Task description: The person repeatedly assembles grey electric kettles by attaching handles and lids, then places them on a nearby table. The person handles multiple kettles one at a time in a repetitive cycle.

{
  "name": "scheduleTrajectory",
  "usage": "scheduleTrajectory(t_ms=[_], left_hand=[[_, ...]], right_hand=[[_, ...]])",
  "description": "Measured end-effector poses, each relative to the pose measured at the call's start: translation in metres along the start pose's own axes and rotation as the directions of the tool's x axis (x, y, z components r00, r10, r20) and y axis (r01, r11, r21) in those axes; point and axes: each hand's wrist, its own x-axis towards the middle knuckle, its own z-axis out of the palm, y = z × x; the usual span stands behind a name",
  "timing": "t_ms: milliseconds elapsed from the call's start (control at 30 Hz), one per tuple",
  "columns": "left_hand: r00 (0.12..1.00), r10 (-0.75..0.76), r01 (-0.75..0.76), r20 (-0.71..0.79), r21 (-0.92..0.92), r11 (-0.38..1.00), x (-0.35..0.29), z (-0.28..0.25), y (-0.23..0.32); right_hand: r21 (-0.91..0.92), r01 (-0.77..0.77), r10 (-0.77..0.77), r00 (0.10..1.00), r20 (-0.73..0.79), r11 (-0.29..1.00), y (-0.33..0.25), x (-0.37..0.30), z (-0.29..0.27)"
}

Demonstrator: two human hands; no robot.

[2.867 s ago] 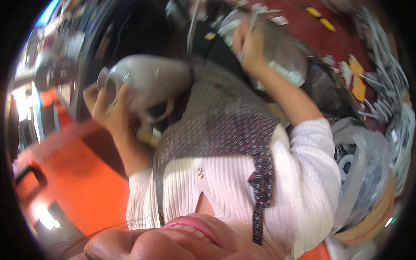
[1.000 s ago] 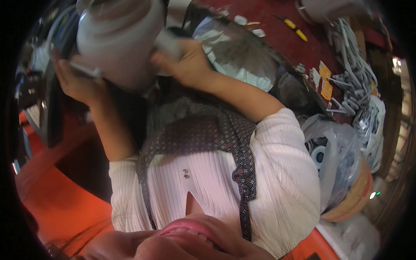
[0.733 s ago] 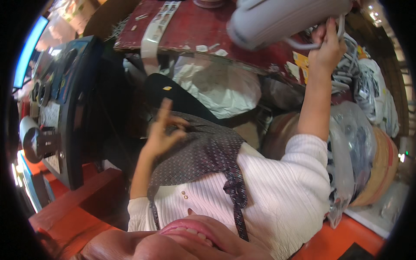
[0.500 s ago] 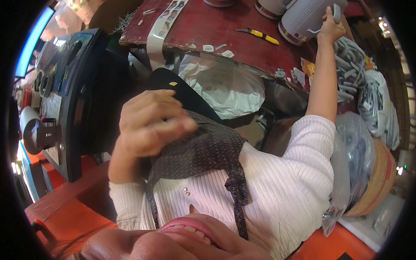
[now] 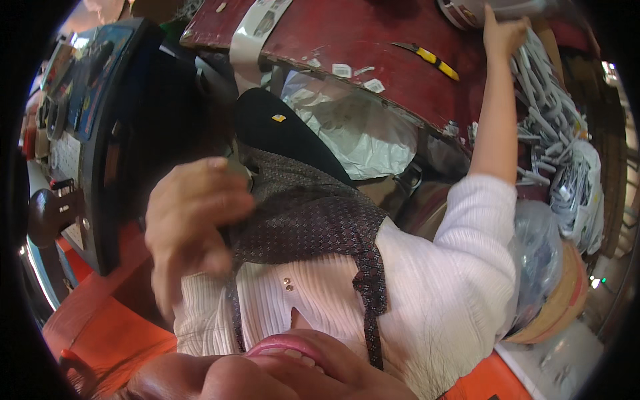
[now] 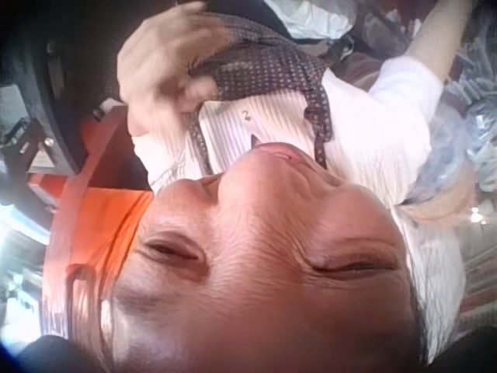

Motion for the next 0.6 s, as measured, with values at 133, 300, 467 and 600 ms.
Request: scheduleTrajectory(t_ms=[133,300,467,600], left_hand=[[0.888,-0.455,0.442,0.066,0.145,0.885,-0.081,-0.009,-0.025],[0.868,-0.489,0.433,0.082,0.355,0.828,-0.126,-0.011,-0.037],[0.85,-0.526,0.498,-0.022,0.36,0.789,-0.163,-0.022,-0.045],[0.81,-0.574,0.572,-0.118,0.373,0.731,-0.179,-0.028,-0.04]], right_hand=[[0.633,0.066,-0.191,0.973,0.131,0.771,-0.136,-0.087,-0.035],[0.727,0.13,-0.586,0.693,0.42,0.674,-0.272,-0.092,0.023],[0.591,0.132,-0.492,0.709,0.505,0.796,-0.323,-0.107,0.095],[0.654,0.008,-0.458,0.72,0.521,0.756,-0.314,-0.119,0.119]])
